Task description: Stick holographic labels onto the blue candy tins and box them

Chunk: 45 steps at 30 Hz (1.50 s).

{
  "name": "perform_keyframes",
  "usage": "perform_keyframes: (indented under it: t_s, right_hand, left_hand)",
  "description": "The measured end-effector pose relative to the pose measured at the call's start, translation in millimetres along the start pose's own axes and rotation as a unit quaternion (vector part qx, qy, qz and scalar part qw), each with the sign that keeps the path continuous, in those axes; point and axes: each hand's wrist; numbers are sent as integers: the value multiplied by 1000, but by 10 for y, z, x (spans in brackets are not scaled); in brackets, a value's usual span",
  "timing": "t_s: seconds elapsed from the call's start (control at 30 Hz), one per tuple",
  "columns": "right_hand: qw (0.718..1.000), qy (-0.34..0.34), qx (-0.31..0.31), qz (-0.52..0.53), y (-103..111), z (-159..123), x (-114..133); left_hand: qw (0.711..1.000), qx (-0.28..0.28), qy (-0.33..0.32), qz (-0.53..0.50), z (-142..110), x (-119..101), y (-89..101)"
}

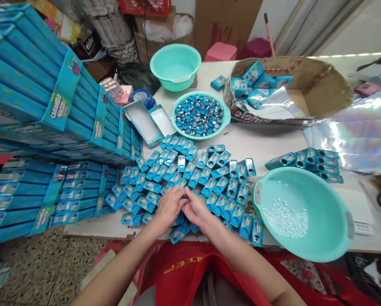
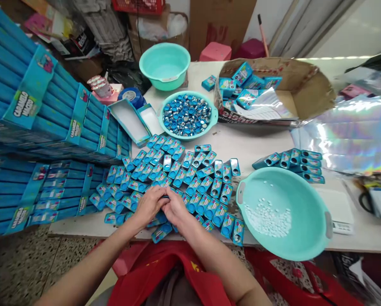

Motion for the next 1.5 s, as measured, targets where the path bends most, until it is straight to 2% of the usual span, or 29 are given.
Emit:
perform_keyframes:
  t_s: [0.13, 0.23, 0.3, 0.4, 0.53, 0.6, 0.63, 0.67, 0.7, 0.73, 0.8, 0.87, 0.9, 0.93, 0.97, 1.0, 1.07, 1.17, 1.23, 1.27, 1.3, 1.4, 1.43, 1.47, 1.5]
  right_hand:
    - [998, 54, -21, 17, 110, -24, 468]
    - [989, 131, -70, -3, 244, -58, 849]
    - [979, 171, -111, -23, 356, -54, 1080]
    - [967, 197, -156, -41, 525, 6, 1337]
    - [961, 213, -160, -78, 630, 187, 1556]
    - [949, 243, -151, -131, 570, 328, 1704]
    - [934, 275, -147, -173, 500, 415, 1806]
    - [908, 323, -141, -226, 402, 513, 1930]
    - [865, 387, -134, -290, 277, 622, 2072]
    - [802, 457, -126, -363, 128, 740, 2225]
    - [631, 567, -114, -517, -214, 996, 2529]
    - [460, 591, -107, -654, -555, 1258, 2760]
    - [395, 578, -102, -706, -702, 1382, 2829]
    - [348, 557, -96, -748, -824, 1498, 2864]
    - [318, 538, -93, -775, -921, 1599, 2867]
    - [304, 523, -91, -791, -991, 1684, 2846]
    - [309, 504, -90, -802, -1065, 1796, 2767]
    - [341, 494, -77, -796, -1086, 1844, 2687]
    - [353, 496, -75, -790, -1094, 1846, 2708]
    - [369, 505, -80, -776, -1105, 1849, 2738]
    - [426, 517, -87, -737, -1122, 1855, 2778]
    - [706, 515, -100, -475, -1201, 1869, 2918]
    - [777, 494, -96, -378, -1231, 1862, 2961]
    - [822, 471, -90, -307, -1257, 1842, 2998]
    - [844, 455, -83, -274, -1276, 1809, 3027]
  left_hand:
    - [994, 45, -69, -72, 526, -160, -22]
    - [995, 63, -10, -71, 1027, -268, -82]
    - [997, 66, 42, -21, 1378, -345, -170]
    - [990, 110, 62, 67, 1825, -494, -338]
    - [977, 166, 74, 112, 2141, -733, -500]
    - [973, 173, 81, 127, 2180, -826, -516]
    - [972, 172, 85, 134, 2179, -858, -511]
    - [971, 170, 90, 139, 2169, -878, -500]
    - [971, 169, 93, 142, 2156, -885, -488]
    - [970, 169, 96, 144, 2143, -880, -477]
    - [970, 171, 96, 141, 2129, -837, -471]
    - [971, 177, 93, 135, 2138, -768, -484]
    - [971, 180, 91, 131, 2148, -734, -496]
    - [971, 183, 91, 127, 2160, -703, -509]
    - [970, 186, 92, 124, 2171, -679, -522]
    - [970, 188, 93, 121, 2179, -662, -531]
    - [970, 194, 97, 114, 2188, -648, -539]
    - [969, 199, 104, 106, 2178, -657, -521]
    - [969, 200, 106, 104, 2162, -667, -507]
    - [969, 198, 106, 104, 2153, -669, -505]
    - [970, 195, 105, 105, 2144, -670, -506]
    - [973, 182, 97, 106, 2127, -672, -529]
    - [974, 178, 96, 106, 2123, -675, -538]
    - [974, 174, 95, 106, 2120, -678, -545]
    - [975, 170, 95, 104, 2114, -679, -549]
Point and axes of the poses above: each hand's wrist, its own z-axis towards the middle knuckle, its own y-axis out of the back of the hand, x = y × z, and after that the axes turned 14 degrees about -x, right-handed
